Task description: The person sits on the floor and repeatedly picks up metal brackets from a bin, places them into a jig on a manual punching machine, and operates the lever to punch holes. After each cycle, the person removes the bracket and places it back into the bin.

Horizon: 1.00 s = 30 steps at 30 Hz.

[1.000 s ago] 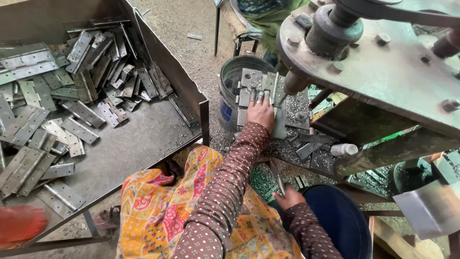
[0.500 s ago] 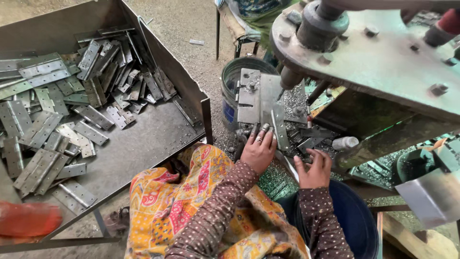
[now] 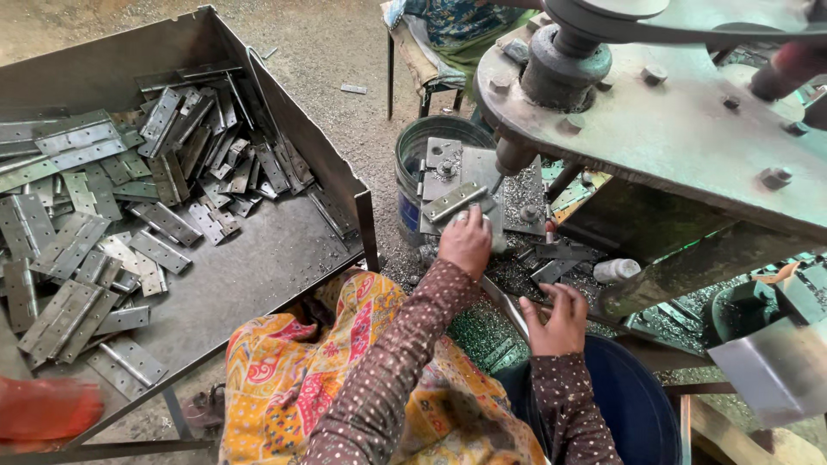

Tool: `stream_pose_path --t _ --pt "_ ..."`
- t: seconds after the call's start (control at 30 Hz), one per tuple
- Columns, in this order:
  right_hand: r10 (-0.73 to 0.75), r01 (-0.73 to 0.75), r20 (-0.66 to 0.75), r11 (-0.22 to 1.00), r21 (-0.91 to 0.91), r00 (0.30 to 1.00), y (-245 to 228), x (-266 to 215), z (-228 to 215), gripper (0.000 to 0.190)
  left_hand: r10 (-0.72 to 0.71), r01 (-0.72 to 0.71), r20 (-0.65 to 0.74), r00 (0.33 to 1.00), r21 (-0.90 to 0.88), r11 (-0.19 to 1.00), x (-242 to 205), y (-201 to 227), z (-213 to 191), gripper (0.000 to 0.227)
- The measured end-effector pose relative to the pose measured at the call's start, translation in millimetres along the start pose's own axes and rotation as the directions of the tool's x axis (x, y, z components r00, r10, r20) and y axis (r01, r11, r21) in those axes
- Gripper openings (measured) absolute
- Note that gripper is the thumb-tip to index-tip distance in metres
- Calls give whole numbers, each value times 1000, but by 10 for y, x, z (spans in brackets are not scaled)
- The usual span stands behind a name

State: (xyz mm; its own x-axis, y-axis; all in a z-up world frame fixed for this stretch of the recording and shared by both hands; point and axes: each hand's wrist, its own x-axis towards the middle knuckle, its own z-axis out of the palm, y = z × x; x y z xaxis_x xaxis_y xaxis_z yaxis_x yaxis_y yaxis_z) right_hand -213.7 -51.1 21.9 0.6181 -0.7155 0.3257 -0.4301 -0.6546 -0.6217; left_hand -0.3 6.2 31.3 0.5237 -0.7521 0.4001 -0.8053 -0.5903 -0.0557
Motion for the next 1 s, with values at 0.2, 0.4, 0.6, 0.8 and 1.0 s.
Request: stream_pose_path --t 0.2,0.4,0.6,0.8,1.0 --pt "28 -28 32 1000 -2 999 -90 -59 -46 47 -209 197 -146 967 -90 976 -157 -401 -6 51" --pt "18 -13 79 998 -66 997 -166 5 -80 46 -25 16 -76 997 -107 994 -343 -59 -106 36" --pt "-135 176 150 936 -304 979 198 -162 116 53 -109 80 -114 988 -236 969 -438 162 -21 25" --pt "300 -105 432 902 -419 851 729 -605 697 55 -122 70 -159 980 -299 952 -307 29 -167 28" --pt "363 -92 712 916 -389 600 964 -469 738 79 -104 52 -241 965 -212 976 -394 70 -35 23"
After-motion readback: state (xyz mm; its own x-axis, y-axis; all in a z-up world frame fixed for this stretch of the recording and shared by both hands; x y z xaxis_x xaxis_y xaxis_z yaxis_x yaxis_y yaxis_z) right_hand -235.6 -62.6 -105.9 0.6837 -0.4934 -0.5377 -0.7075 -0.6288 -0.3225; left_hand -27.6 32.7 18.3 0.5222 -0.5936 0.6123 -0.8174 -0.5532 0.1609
